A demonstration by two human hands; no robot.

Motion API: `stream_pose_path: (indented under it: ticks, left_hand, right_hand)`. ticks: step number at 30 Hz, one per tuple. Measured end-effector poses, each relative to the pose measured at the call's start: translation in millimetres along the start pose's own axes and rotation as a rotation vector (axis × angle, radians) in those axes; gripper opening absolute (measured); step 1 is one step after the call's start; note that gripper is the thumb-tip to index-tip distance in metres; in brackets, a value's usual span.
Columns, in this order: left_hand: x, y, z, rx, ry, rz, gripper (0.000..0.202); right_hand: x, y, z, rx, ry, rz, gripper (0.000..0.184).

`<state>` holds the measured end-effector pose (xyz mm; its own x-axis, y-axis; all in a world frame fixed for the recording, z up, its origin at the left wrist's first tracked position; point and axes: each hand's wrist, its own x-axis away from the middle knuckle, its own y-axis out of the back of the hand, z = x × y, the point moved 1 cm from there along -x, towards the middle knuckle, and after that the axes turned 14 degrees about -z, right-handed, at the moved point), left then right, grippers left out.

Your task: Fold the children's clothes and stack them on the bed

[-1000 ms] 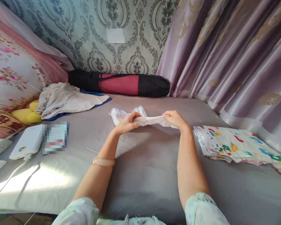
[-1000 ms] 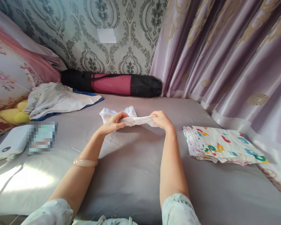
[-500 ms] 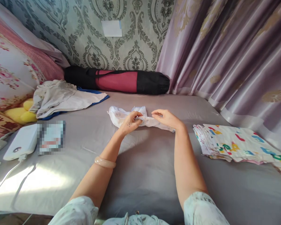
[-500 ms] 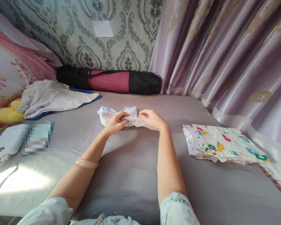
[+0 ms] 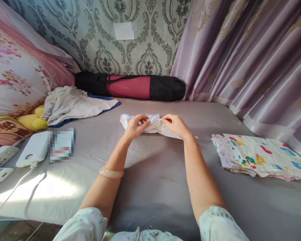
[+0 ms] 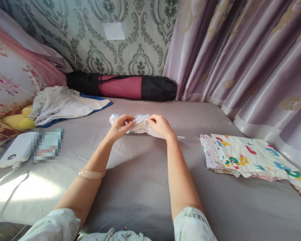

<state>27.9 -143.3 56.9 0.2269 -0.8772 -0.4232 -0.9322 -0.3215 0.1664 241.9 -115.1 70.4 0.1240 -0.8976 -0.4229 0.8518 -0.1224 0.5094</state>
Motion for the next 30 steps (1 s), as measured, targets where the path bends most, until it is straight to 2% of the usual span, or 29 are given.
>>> stream_pose_path:
  ticks: [3, 5, 7, 9, 10, 11, 14, 16, 24, 30]
  left_hand:
    - [-3.1, 15.1, -4.6, -0.024, 0.021, -0.065, 0.029]
    - [-3.4, 20.8, -4.2, -0.054, 0.069, 0.012, 0.036]
    - [-2.9, 21.6, 0.2, -0.092, 0.082, 0.142, 0.036]
    - [-2.3, 18.8, 7.6, -0.120, 0.014, 0.200, 0.024]
    - [-2.0, 16.7, 12.0, -0.133, -0.042, 0.190, 0.018]
    - [-1.8, 14.3, 16.5, -0.147, -0.100, 0.169, 0.021]
    - [-0.8, 7.3, 29.1, -0.195, -0.219, 0.127, 0.046]
    - [-0.1, 3.9, 35.1, -0.225, -0.233, 0.134, 0.051]
    - [-0.3, 3.3, 41.4, -0.254, -0.228, 0.031, 0.035]
    - [-1.0, 1.0, 37.9, -0.320, -0.252, -0.021, 0.031]
  right_hand:
    - [-3.3, 6.4, -6.4, 0.052, -0.031, -0.154, 0.021]
    - [-5.2, 8.0, -10.2, 0.066, -0.056, -0.239, 0.019]
    - [-6.7, 7.5, -13.1, 0.067, -0.077, -0.302, 0.018]
    - [-7.8, 5.9, -14.9, 0.057, -0.088, -0.334, 0.018]
    - [-8.2, 5.2, -15.4, 0.049, -0.089, -0.341, 0.018]
    - [-8.5, 4.8, -15.5, 0.040, -0.088, -0.343, 0.019]
    - [-8.6, 5.3, -13.9, -0.006, -0.094, -0.325, 0.019]
    - [-8.1, 6.2, -10.9, -0.075, -0.110, -0.287, 0.020]
    - [0.2, 9.5, 23.6, -0.460, -0.195, -0.012, 0.037]
    - [8.8, 25.6, 55.0, -0.504, -0.181, -0.006, 0.039]
